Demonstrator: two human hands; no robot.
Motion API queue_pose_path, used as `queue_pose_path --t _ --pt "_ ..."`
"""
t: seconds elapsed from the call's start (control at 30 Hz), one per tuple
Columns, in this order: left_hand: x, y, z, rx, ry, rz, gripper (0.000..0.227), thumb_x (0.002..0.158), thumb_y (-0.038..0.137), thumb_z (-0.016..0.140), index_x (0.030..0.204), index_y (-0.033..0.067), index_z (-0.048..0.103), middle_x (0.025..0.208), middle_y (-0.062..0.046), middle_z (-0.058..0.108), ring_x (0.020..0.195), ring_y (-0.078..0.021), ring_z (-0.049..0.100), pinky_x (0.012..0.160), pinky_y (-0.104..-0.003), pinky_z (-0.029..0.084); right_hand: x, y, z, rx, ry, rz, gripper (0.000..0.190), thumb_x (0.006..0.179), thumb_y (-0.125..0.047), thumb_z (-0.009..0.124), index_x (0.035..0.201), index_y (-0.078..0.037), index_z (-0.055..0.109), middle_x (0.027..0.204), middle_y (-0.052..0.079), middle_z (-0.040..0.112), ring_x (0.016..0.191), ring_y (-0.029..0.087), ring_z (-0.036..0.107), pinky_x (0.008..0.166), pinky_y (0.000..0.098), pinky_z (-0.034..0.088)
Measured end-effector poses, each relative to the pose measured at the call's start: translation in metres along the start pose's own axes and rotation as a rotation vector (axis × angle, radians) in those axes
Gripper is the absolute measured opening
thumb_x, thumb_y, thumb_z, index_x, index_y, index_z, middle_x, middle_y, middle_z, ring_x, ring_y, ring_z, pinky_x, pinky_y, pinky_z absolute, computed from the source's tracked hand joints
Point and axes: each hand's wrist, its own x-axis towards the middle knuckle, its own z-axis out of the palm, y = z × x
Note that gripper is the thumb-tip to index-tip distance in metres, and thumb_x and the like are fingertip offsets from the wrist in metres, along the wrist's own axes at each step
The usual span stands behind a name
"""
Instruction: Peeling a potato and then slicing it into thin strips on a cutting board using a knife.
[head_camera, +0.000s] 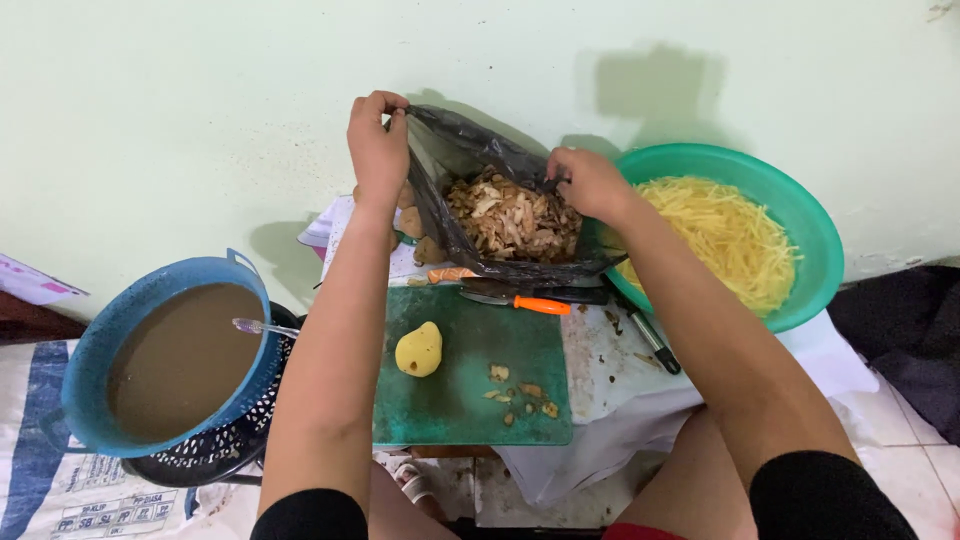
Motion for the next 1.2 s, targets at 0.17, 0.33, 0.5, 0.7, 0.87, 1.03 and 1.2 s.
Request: queue_pose_path --t 0.17,0.33,0.5,0.7,0.87,1.03,1.2 --pt "0.000 0.007 0.006 0.003 -0.018 -0.032 0.013 0.090 -0.003 0.061 0.097 0.0055 0.069 0.098 -0.006 0.063 0.089 -0.0184 0.063 0.074 -0.030 0.050 -0.006 -0.019 -0.019 -0.003 -0.011 -0.060 0.023 0.084 0.002 0.057 0.087 -0.012 0.075 0.099 0.011 0.062 0.091 0.031 0.061 0.083 0.0420 0.050" --pt "0.000 0.010 0.007 -0.030 -0.028 -0.020 0.016 0.089 -0.005 0.060 0.098 0.0059 0.067 0.096 -0.005 0.061 0.089 -0.0177 0.061 0.073 -0.029 0.048 -0.016 -0.007 -0.028 0.130 -0.056 -0.032 0.023 0.081 0.008 0.063 0.098 -0.007 0.059 0.099 0.008 0.063 0.088 0.026 0.059 0.078 0.0378 0.048" --pt "-0.003 0.005 0.010 -0.027 -0.040 0.016 0.012 0.089 -0.003 0.062 0.096 0.0048 0.069 0.096 -0.008 0.062 0.086 -0.0194 0.062 0.076 -0.031 0.051 -0.017 -0.021 -0.040 0.123 0.060 0.106 0.034 0.088 0.010 0.062 0.116 -0.010 0.060 0.111 0.013 0.061 0.098 0.030 0.061 0.084 0.0437 0.051" --pt "-0.010 0.011 0.005 0.369 -0.302 -0.104 0.047 0.085 0.026 0.080 0.130 0.0259 0.067 0.142 -0.008 0.043 0.118 -0.0351 0.044 0.094 -0.050 0.033 -0.031 -0.021 -0.046 -0.078 0.005 0.129 0.058 0.082 -0.038 0.081 0.132 -0.020 0.057 0.132 0.017 0.044 0.118 0.040 0.050 0.100 0.0494 0.041" --pt "-0.032 0.053 -0.016 0.456 -0.304 0.047 0.044 0.084 0.023 0.077 0.128 0.0192 0.070 0.152 -0.014 0.033 0.126 -0.0393 0.032 0.101 -0.055 0.024 -0.064 -0.091 -0.062 -0.056 -0.232 0.158 0.051 0.089 -0.044 0.065 0.134 -0.021 0.055 0.150 0.016 0.034 0.136 0.042 0.035 0.113 0.0649 0.028" --pt "-0.065 0.092 -0.049 0.396 -0.254 0.151 0.038 0.085 0.023 0.077 0.123 0.0221 0.073 0.142 -0.002 0.047 0.120 -0.0319 0.038 0.099 -0.045 0.032 -0.111 -0.105 -0.028 0.210 -0.285 -0.162 0.030 0.095 -0.032 0.063 0.115 -0.011 0.067 0.114 0.007 0.063 0.101 0.020 0.063 0.092 0.0365 0.053" --pt "-0.129 0.089 -0.088 0.224 -0.642 -0.116 0.031 0.098 0.030 0.068 0.122 0.0105 0.062 0.111 -0.017 0.053 0.097 -0.0494 0.064 0.078 -0.058 0.058 -0.171 -0.128 0.033 0.401 -0.500 -0.024 0.027 0.097 -0.020 0.064 0.118 -0.003 0.067 0.113 0.023 0.069 0.115 0.042 0.066 0.098 0.0532 0.053"
